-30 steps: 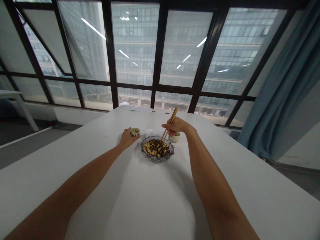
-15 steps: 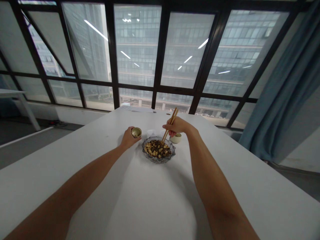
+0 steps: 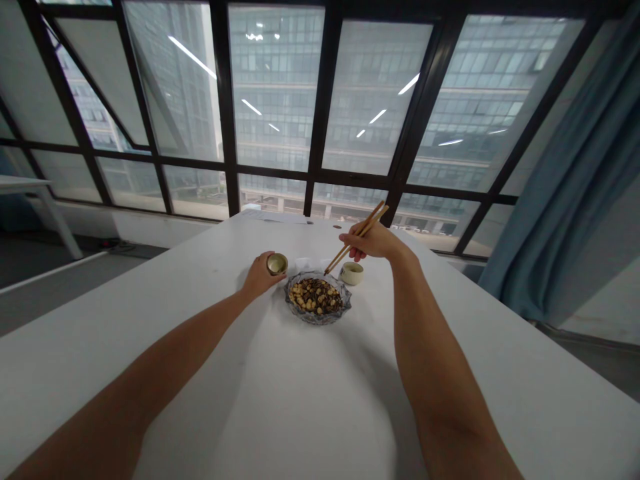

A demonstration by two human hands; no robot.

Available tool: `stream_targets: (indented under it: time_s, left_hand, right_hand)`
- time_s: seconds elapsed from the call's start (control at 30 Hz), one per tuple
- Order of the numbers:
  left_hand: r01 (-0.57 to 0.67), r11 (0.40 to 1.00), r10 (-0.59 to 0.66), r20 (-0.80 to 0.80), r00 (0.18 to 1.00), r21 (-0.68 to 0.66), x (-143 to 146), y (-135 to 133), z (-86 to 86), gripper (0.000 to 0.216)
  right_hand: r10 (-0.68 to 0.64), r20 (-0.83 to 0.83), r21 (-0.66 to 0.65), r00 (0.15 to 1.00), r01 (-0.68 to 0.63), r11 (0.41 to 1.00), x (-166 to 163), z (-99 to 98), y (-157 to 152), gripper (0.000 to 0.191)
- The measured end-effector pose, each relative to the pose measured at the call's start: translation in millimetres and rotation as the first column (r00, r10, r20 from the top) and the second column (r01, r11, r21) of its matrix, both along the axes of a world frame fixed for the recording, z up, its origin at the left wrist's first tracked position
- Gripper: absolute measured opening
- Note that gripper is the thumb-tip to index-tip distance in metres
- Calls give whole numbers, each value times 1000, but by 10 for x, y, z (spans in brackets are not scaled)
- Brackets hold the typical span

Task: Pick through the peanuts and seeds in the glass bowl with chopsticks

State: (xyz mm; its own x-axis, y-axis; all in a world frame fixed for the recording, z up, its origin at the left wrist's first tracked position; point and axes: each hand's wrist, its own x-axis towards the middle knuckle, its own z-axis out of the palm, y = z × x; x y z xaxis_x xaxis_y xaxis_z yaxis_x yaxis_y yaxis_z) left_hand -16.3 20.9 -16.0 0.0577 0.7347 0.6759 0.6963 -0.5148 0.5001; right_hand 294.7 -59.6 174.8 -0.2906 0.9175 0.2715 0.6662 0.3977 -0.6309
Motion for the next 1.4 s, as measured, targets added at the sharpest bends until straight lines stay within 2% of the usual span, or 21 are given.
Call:
stream_targets:
  time_s: [0.2,0.43,0.5,0.57,0.67,0.73,0.83,0.93,1.03,1.1,1.2,1.3,1.4]
  left_hand:
    - [-91,982,107,92,990,-164,-43,7,34,72]
    - [-162,935,191,65,979,-315,-41,47,57,80]
    - [-192,938,204,13,979,-290,-37,56,84,82]
    - [-216,959,209,-57,976,-183,-3,52,135,81]
    - [-137,990,131,-208,969,-16,133,27,252,72]
    - [-58,998,51,-328,943,-10,270,17,350,67]
    - [-47,990,-16,-431,902,-135,474,35,497,71]
    - [-11,953,-130,-441,888,-302,599,94,590,83]
    - [20,912,-198,-398,896,-409,634,169,596,89]
    - [49,901,-224,-365,904,-431,623,218,566,87]
    - [124,936,-238,-332,913,-329,581,272,511,84]
    - [206,976,-219,-325,920,-74,524,288,465,80]
    - [292,948,-232,-351,907,129,477,272,430,76]
  right_hand:
    - [1,-10,-17,1000,-2,1000,-13,13,-25,35]
    - [18,-28,7,999,-18,1000,14,14,-33,36]
    - [10,-31,-2,999,-10,1000,24,23,-40,36]
    - [4,-34,-18,999,-5,1000,32,31,-47,35]
    - [4,-36,-37,999,-5,999,41,34,-53,35]
    - [-2,-35,-41,999,0,999,46,27,-50,34]
    - [-10,-37,-47,999,8,999,53,15,-42,35]
    - [-10,-43,-58,999,8,998,61,12,-39,37]
    - [-11,-50,-63,999,8,998,70,16,-41,37]
    - [-10,-56,-62,998,6,998,77,17,-37,36]
    - [-3,-66,-50,998,0,999,94,12,-21,35]
    - [11,-106,-32,994,-14,999,128,6,-6,36]
    - [40,-203,-27,978,-47,999,186,11,-14,38]
